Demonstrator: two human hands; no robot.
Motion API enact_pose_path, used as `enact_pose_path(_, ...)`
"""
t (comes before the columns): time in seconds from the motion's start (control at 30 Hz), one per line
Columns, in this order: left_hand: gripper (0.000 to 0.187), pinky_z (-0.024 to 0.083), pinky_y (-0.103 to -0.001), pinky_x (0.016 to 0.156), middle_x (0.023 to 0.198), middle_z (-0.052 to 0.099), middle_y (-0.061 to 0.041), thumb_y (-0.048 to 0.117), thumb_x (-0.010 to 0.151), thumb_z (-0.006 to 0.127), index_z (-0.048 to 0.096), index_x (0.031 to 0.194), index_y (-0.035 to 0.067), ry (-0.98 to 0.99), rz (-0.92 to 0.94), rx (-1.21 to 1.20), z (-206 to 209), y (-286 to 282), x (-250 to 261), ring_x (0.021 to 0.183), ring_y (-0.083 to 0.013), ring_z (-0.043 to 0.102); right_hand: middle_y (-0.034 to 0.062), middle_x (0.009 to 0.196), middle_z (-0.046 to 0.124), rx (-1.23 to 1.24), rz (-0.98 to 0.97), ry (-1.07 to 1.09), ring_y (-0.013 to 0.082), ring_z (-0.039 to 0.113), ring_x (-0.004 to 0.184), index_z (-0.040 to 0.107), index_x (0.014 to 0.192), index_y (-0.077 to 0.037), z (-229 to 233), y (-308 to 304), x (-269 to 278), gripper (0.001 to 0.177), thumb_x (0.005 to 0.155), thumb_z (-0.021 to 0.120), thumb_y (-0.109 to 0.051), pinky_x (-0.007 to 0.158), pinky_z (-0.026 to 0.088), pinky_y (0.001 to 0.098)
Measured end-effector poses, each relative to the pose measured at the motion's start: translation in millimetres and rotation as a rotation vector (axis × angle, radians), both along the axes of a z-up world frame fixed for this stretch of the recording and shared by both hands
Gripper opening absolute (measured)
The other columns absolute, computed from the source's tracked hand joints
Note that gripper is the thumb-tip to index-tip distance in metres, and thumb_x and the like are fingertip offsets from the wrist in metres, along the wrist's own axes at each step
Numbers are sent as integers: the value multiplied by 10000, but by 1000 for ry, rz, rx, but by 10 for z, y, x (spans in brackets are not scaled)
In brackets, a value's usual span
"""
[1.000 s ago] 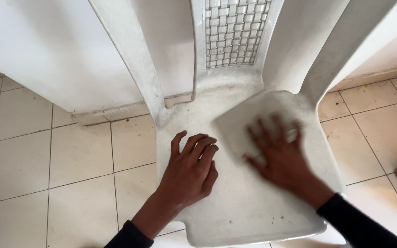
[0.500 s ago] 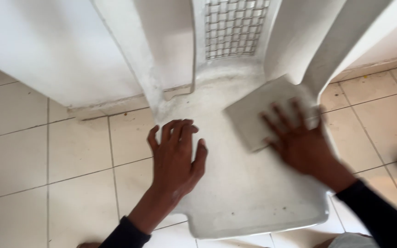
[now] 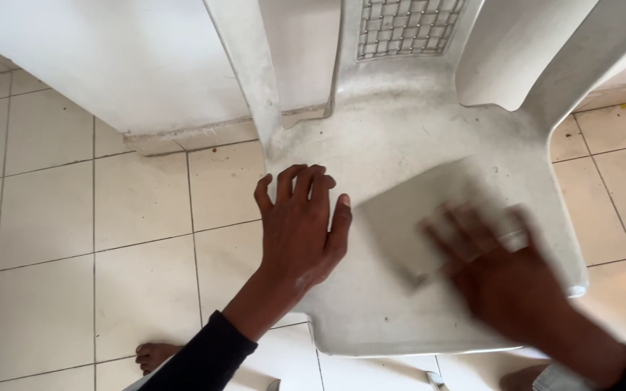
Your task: Cleaning a white plastic chair with a cloth.
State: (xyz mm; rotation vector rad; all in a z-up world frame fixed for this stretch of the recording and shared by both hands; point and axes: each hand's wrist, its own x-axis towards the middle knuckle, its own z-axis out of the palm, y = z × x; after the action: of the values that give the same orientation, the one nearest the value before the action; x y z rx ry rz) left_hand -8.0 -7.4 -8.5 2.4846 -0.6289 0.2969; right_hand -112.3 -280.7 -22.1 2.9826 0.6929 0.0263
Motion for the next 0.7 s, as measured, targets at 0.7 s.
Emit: enact_pose_path(0.7,437,213,-690,1098,1321,586,-208,381,1052,461,645,1118,-9,88,-56,33,-188,-218,-11,1327,-382,447,131,1613,337,85,-136,-53,379,255,1505,371,1556,-213,-1,-282,57,688,943,435,-519,1162,84,695)
